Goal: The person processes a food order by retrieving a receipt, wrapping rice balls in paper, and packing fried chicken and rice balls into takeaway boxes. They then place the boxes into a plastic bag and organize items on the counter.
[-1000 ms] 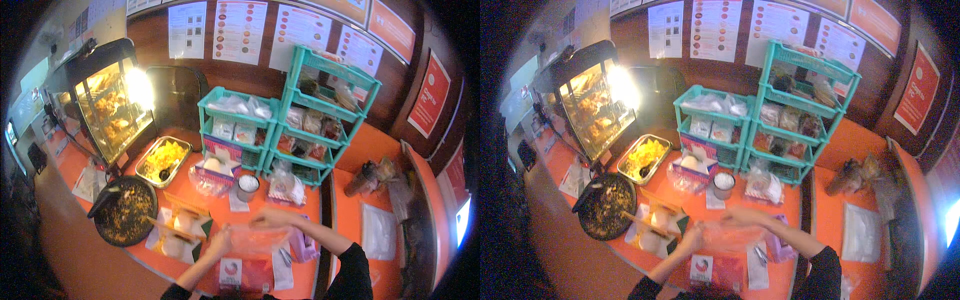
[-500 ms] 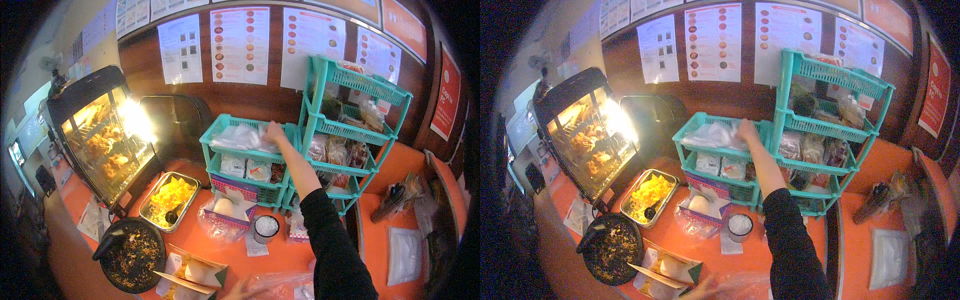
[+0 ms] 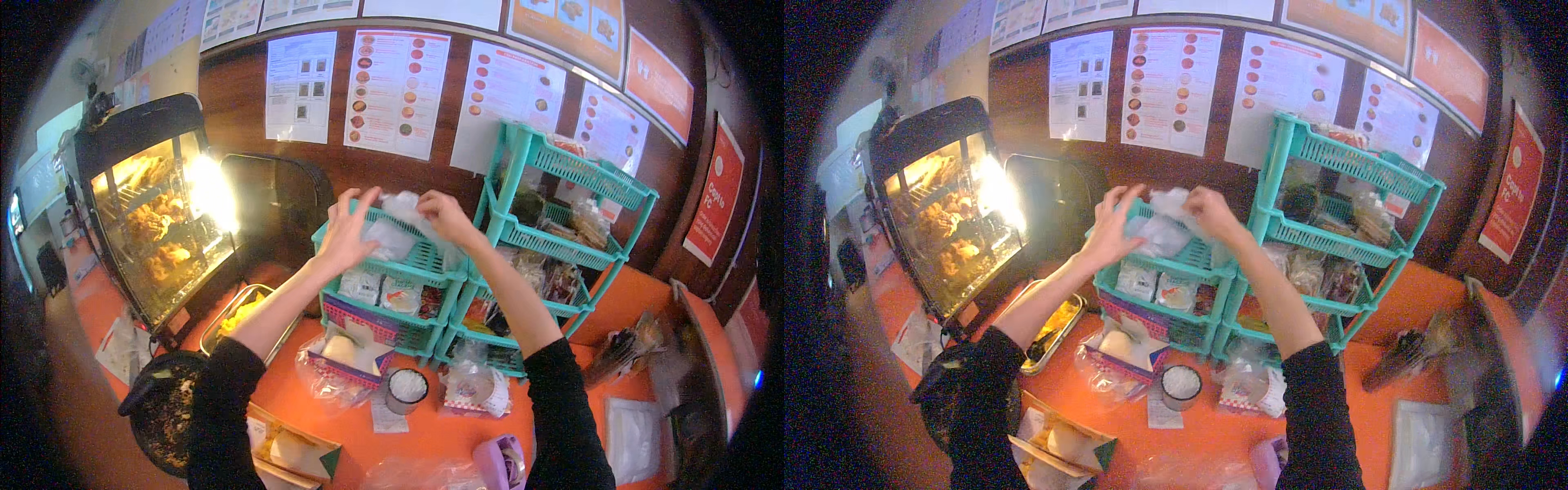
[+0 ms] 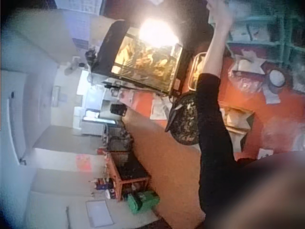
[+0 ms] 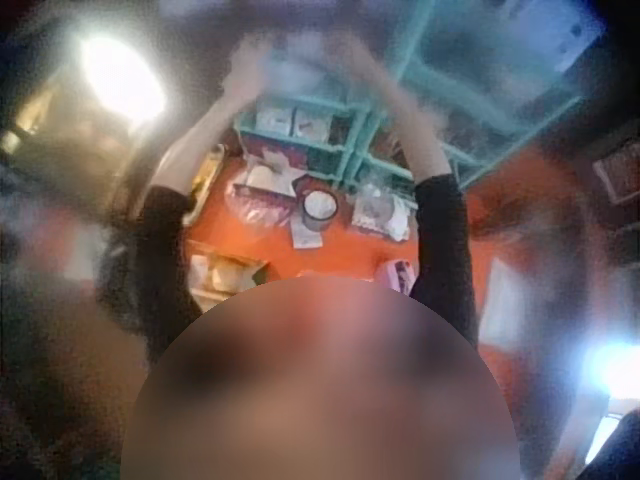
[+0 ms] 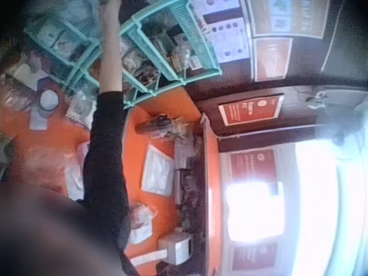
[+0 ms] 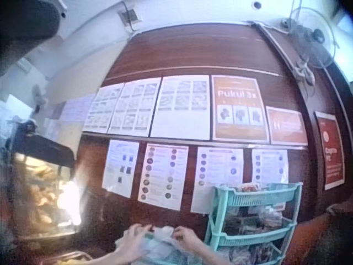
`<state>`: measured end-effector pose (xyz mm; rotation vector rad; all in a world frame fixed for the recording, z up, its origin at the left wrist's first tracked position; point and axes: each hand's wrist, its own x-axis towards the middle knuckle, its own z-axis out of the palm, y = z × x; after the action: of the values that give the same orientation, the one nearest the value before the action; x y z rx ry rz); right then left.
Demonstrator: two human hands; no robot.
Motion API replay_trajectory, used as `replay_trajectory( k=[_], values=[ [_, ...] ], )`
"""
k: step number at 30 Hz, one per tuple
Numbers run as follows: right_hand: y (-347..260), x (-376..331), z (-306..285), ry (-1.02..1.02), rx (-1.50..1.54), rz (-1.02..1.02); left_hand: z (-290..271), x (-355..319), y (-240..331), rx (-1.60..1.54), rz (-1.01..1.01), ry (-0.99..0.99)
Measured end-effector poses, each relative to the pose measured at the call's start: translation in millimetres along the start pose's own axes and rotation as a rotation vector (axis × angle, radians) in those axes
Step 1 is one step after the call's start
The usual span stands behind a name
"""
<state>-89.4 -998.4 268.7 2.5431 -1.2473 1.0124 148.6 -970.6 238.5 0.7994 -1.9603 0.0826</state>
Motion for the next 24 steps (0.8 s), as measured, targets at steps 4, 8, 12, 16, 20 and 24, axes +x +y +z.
replay_trajectory(
  k=[4, 8, 12, 16, 20, 24],
  values=[
    [-4.0, -13.4, 5.6, -0.128, 0.036, 0.04, 40.4, 14.8, -4.4, 0.082, 0.164, -0.031],
    [-16.2, -18.4, 4.7, -0.037, 0.187, 0.154, 54.8, 22.1, -9.6, 0.042, 0.026, -0.151],
    [-31.3, -14.8, -4.2, -0.057, 0.241, 0.318, 51.6, 19.8, -10.1, 0.076, 0.062, -0.157],
    [-42.2, -4.8, -14.0, 0.004, 0.303, 0.37, 47.0, 17.9, -11.1, -0.003, -0.049, -0.164],
    [-45.9, 7.4, -29.2, 0.071, 0.565, 0.495, 45.3, 17.7, -19.4, -0.064, -0.108, -0.158],
    [-49.3, 24.0, -55.0, 0.234, 0.808, 0.56, 49.9, 18.6, -27.8, 0.055, -0.186, -0.15]
  ],
)
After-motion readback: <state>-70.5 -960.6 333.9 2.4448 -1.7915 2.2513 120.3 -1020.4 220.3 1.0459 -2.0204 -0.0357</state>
